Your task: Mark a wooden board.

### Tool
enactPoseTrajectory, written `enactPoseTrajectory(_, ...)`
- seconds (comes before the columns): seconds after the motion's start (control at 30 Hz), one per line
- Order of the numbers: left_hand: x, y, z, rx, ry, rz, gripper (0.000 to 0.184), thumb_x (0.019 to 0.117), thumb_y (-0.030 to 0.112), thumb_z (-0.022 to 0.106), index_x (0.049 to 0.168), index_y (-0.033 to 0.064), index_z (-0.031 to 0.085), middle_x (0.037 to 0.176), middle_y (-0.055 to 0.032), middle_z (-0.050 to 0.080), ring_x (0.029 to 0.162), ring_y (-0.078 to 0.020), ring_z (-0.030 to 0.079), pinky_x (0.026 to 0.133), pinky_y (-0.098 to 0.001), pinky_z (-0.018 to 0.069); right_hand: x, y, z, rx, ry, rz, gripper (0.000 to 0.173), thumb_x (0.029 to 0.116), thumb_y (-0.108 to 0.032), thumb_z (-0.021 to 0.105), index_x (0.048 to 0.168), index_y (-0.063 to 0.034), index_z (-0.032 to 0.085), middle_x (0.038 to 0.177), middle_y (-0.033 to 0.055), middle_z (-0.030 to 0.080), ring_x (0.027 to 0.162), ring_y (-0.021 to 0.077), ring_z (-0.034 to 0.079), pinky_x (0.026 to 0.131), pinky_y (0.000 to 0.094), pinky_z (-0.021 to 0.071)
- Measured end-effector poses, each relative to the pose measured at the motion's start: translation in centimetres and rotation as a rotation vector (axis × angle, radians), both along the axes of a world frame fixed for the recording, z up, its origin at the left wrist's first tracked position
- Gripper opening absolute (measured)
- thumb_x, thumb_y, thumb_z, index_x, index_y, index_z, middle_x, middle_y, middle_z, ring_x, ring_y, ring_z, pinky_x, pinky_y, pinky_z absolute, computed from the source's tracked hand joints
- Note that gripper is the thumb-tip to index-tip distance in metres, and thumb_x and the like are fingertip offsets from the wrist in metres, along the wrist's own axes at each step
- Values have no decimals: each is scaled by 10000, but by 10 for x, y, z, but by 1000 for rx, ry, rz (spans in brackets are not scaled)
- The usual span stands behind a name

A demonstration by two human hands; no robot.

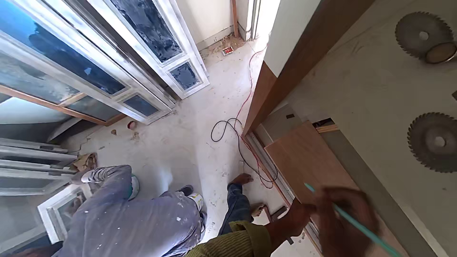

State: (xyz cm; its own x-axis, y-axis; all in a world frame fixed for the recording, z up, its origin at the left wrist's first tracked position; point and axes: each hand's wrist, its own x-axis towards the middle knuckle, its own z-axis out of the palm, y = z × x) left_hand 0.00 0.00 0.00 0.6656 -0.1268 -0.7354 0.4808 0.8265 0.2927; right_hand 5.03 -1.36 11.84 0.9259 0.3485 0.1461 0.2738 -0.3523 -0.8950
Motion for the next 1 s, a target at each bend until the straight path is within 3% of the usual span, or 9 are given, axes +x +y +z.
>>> enactPoseTrajectory(0.07,-2,3,5,36,-29,18,371,1006,-23,466,1373,-48,417,1126,-93,599,980,-68,603,886,-253,522,13,10,-47,50,130,-109,186,953,-224,670,1045,-64,648,884,-46,675,769,36,667,694,230,597)
enactPoseTrajectory(0.17,-2,-6,-7,26,-49,79,373,935,-50,525,1298,-25,443,1057,-57,636,945,-60,643,869,-249,552,48,20,-72,104,155,-221,200,986,-120,613,1118,19,669,983,14,697,843,66,678,778,255,596)
enactPoseTrajectory(0.33,0,-6,-11,-26,-26,58,370,863,-78,591,1209,5,488,990,-38,673,902,-89,676,832,-286,583,81,22,-86,-14,148,-376,213,1005,-152,638,1166,-25,697,1038,59,726,867,93,699,786,280,596)
enactPoseTrajectory(0.57,0,-6,-12,-20,-47,49,370,855,-71,619,1196,18,507,991,-30,694,922,-86,687,852,-279,583,100,19,-112,-79,85,-409,193,971,-169,679,1099,-34,728,948,68,731,805,108,697,739,302,604)
enactPoseTrajectory(0.7,-5,-3,-7,121,22,-17,209,983,-28,491,1189,-26,521,939,-16,641,840,-39,634,769,-233,559,65,-1,-101,-187,195,-402,314,1016,-300,640,1140,-16,689,945,138,720,830,221,695,744,433,582)
enactPoseTrajectory(0.77,-10,-11,-15,188,-8,-72,184,1020,-5,398,1149,-16,529,896,-7,642,807,-42,637,751,-246,566,47,-18,-93,-59,43,-425,199,980,-155,646,1102,-17,722,955,75,743,857,131,708,776,329,608)
enactPoseTrajectory(0.83,-11,-20,-20,223,-34,-65,207,1006,-4,372,1101,-1,555,874,-14,679,801,-75,673,749,-288,595,19,-56,-87,-5,-6,-397,262,1008,-89,544,1182,-14,724,1107,83,745,1022,145,702,914,349,596)
enactPoseTrajectory(0.9,-6,-21,-31,195,-54,-15,170,982,-17,444,1088,-9,576,916,-79,709,841,-172,706,776,-385,617,-19,-103,-84,-118,-1,-540,302,1026,-111,503,1221,-67,730,1179,56,741,1112,159,690,979,387,577)
enactPoseTrajectory(1.0,-7,-22,-42,191,-108,-6,186,976,36,448,1117,20,568,958,-95,724,869,-213,726,770,-436,629,-76,-200,-77,-107,-54,-979,289,1033,-78,465,1171,18,700,1148,105,737,1098,196,693,992,419,568)
